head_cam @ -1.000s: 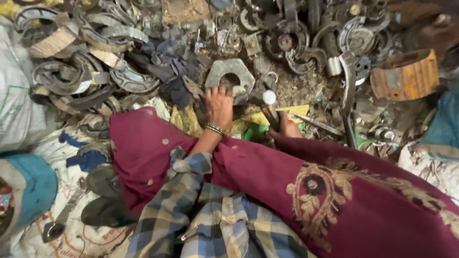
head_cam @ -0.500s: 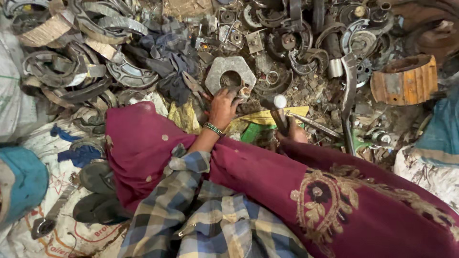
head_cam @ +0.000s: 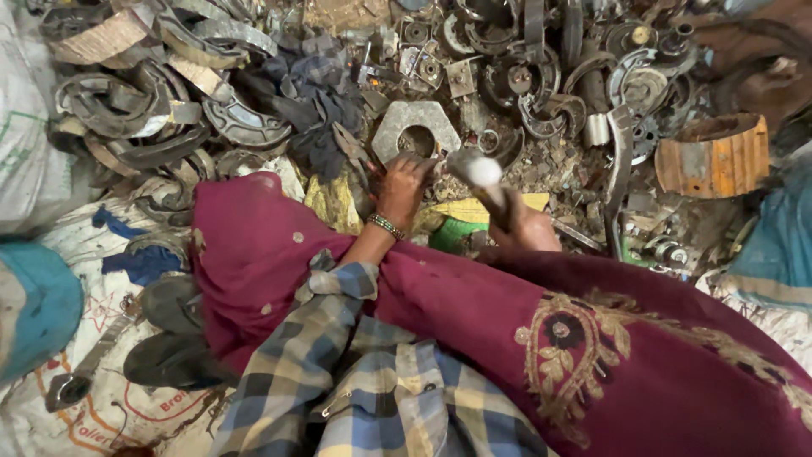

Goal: The person sits on the ground and uses a hammer to repeatedly strike a small metal part held in the left hand. The person adjusts the part's position several times and continues hammering it against a metal base plate.

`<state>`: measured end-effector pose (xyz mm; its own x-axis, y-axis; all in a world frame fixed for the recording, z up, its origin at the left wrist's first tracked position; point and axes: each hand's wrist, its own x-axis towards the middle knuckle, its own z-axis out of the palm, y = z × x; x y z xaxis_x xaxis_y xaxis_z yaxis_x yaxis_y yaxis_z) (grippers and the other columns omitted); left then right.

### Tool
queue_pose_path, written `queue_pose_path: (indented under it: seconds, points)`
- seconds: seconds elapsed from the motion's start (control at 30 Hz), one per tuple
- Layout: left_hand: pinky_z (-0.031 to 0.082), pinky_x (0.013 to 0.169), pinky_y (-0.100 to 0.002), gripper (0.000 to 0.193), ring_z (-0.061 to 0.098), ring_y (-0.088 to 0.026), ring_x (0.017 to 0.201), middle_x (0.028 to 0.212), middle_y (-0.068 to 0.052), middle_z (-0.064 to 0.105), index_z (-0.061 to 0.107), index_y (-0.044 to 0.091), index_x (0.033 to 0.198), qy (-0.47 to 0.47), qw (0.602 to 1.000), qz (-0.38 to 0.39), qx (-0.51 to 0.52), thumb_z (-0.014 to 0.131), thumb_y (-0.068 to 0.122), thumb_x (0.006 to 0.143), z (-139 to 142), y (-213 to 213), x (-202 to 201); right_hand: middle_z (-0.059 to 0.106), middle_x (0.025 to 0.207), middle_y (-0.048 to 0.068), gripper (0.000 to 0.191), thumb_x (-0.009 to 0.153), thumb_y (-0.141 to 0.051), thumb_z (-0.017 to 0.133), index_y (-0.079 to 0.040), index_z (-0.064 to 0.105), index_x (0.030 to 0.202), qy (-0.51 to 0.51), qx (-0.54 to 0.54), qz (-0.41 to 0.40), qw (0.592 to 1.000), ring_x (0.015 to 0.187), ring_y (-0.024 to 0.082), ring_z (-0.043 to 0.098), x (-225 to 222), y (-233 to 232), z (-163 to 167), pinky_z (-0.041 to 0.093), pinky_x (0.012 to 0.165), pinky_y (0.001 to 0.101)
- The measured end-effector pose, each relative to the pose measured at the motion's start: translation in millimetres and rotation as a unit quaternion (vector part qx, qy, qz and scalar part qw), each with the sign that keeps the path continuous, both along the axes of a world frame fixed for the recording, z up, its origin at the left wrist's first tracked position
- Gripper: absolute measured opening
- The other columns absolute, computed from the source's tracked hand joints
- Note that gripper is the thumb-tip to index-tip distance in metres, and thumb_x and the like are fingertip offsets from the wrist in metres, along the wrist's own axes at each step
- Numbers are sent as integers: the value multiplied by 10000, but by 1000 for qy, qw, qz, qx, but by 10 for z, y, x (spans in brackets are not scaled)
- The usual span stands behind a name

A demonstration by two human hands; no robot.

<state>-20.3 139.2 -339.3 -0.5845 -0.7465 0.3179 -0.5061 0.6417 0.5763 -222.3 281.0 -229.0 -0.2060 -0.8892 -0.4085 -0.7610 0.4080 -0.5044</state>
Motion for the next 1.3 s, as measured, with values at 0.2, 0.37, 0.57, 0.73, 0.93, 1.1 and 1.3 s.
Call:
queue_pose_path:
  seconds: [0.2, 0.37, 0.57, 0.73, 0.93, 1.1, 1.3]
  points:
    - [466, 1081, -427, 395, 614, -314, 1158, 1131, -125, 706, 695, 86, 1231, 29, 999, 15, -4, 632, 24, 846, -10, -30, -37, 676, 980, 253, 844, 742, -286, 854, -2, 382, 1381, 24, -66, -43, 997, 837, 371, 690, -14, 77, 53, 592, 744, 503]
    - [456, 1056, -458, 408, 607, -341, 1130, 1104, -144, 704, 690, 71, 1243, 52, 998, 9, 25, 705, 83, 836, -57, 24, -3, 699, 837, 164, 591, 681, -323, 872, 8, 607, 1092, -36, -58, -109, 992, 680, 272, 677, -29, 236, 259, 599, 623, 388]
    - [494, 1098, -399, 452, 663, -255, 1214, 1285, -61, 702, 704, 157, 1275, 161, 978, 35, 131, 807, 75, 842, -98, -48, 25, 709, 965, 111, 505, 899, -242, 681, 0, 530, 1316, -86, -26, -30, 995, 700, 226, 713, -175, 216, -196, 643, 675, 311]
    - [481, 1201, -378, 540, 591, -275, 1412, 1451, -62, 651, 673, 156, 1305, 240, 953, -1, 183, 723, -57, 811, 16, -61, 246, 700, 990, 119, 622, 773, -193, 731, -28, 514, 1333, -173, 138, -52, 974, 806, 258, 721, -166, 327, -346, 619, 735, 383]
    - [433, 1181, -415, 573, 529, -324, 1396, 1465, -127, 590, 673, 126, 1310, 207, 966, -8, 155, 767, -18, 764, 176, -42, 254, 705, 911, 185, 413, 846, -285, 673, -31, 629, 1168, -39, 207, -5, 978, 800, 332, 697, -223, 291, -274, 565, 704, 452]
    - [524, 1076, -379, 389, 697, -263, 1211, 1284, -98, 724, 671, 103, 1293, 216, 946, -15, 243, 760, 247, 943, 227, 15, 220, 698, 946, 186, 501, 863, -464, 707, -86, 622, 1180, 79, 163, 145, 973, 860, 372, 671, -355, 162, -344, 540, 747, 509]
    - [585, 921, -360, 582, 751, -234, 997, 1175, -139, 767, 664, 54, 1307, 9, 887, -39, 460, 710, 486, 920, 220, 302, -18, 706, 1157, 112, 573, 1003, -555, 511, -111, 566, 1362, -299, -19, -162, 940, 1012, 250, 685, -254, -13, -485, 551, 868, 422]
